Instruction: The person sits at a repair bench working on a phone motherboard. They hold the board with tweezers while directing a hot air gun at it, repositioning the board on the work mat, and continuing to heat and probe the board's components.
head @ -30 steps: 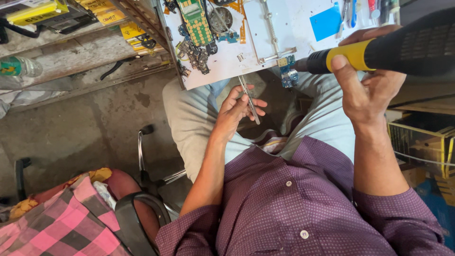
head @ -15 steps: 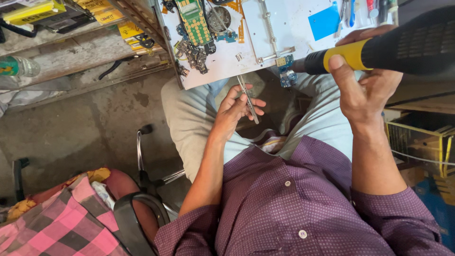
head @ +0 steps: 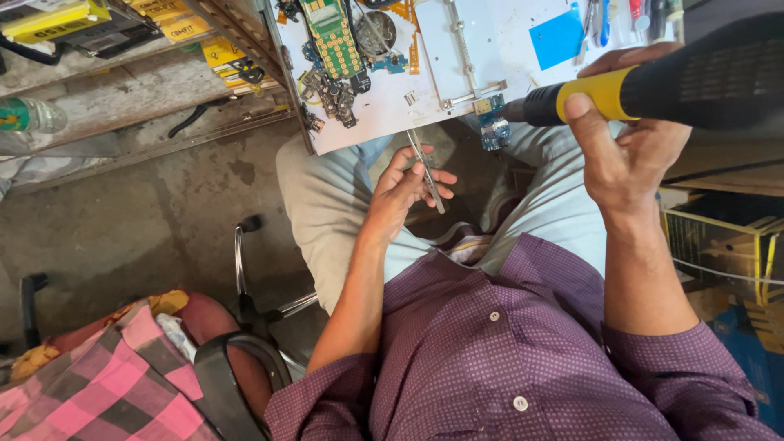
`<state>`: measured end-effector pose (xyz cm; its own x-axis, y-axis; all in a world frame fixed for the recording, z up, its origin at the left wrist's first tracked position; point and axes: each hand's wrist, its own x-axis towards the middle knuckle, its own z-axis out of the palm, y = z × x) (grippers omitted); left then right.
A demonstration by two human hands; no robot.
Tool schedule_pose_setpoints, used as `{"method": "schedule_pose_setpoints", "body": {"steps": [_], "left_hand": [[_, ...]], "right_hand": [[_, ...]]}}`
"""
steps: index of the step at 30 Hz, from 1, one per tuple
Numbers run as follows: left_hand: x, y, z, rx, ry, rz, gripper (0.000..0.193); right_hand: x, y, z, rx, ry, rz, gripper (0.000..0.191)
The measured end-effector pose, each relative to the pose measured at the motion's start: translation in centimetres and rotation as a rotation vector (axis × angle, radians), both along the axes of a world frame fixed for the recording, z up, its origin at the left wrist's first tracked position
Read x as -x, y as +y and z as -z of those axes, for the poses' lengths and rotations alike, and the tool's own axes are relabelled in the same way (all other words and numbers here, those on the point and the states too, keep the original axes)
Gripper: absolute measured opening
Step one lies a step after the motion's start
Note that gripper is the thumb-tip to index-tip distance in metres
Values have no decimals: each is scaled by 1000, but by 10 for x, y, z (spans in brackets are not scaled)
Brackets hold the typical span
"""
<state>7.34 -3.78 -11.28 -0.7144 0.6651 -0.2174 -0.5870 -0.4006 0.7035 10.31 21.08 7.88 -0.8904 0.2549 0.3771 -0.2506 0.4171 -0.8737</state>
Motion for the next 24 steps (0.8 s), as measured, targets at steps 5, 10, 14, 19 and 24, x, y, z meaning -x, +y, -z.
{"method": "schedule_pose_setpoints", "body": {"steps": [5,10,14,19,24], "left_hand": [[0,-1,0,6,-3,-2,38],[0,0,1,2,-6,3,38],[0,0,2,3,5,3,39],[0,0,2,4,1,4,38],[1,0,1,9,0,-2,38]], "right_hand": [[0,5,-1,-28,-11,5,32],[-3,8,0,-60,-11,33,32],[-4,11,1,-82,-16,24,31],[-8,13,4,-6,11,16,33],[-14,20,7,-64,5,31,32]]}}
